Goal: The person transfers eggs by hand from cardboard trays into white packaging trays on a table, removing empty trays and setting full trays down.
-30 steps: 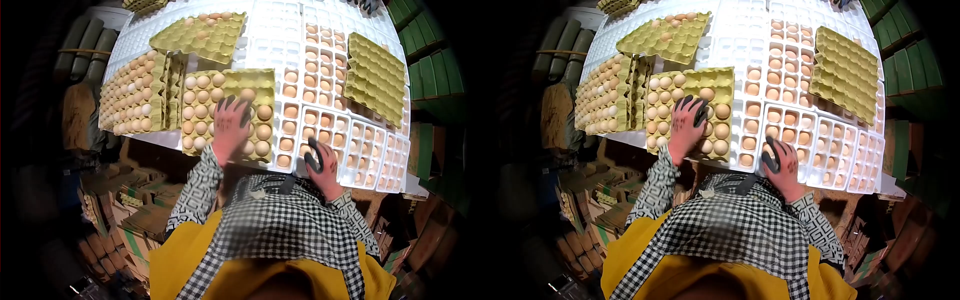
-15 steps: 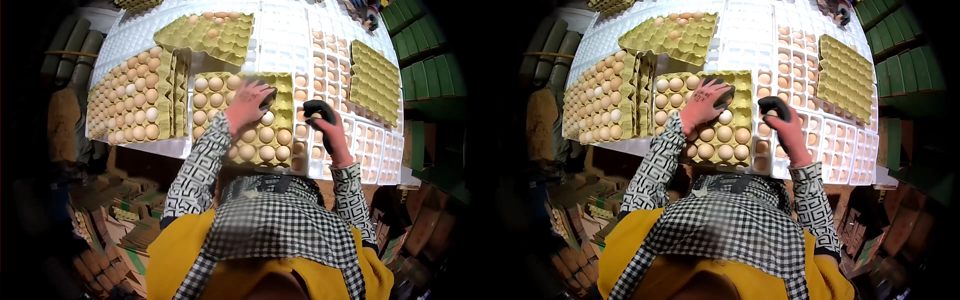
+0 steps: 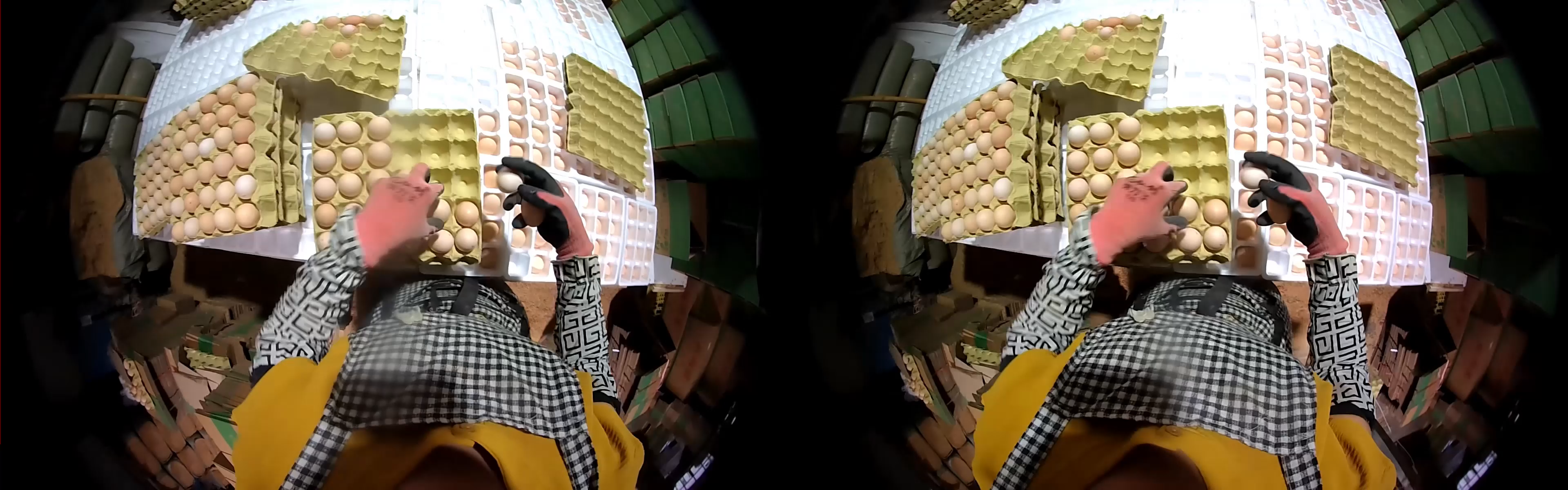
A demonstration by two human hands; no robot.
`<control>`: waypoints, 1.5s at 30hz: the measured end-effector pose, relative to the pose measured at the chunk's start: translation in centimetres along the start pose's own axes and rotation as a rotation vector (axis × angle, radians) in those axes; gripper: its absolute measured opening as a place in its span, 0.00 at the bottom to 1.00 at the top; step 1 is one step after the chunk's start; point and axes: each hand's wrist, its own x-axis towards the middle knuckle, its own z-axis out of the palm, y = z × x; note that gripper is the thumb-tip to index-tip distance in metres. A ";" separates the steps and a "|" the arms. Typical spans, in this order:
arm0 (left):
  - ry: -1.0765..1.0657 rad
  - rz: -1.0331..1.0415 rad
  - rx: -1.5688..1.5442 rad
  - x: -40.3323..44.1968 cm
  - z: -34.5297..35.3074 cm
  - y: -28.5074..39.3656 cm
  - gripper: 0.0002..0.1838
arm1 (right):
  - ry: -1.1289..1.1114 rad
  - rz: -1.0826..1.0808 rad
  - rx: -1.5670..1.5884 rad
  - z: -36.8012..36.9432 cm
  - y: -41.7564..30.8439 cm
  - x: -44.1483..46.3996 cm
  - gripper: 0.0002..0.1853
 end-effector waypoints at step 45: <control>0.118 -0.168 -0.660 -4.2 13.4 15.4 0.31 | 0.645 -0.559 -1.053 -22.6 18.7 -14.2 0.27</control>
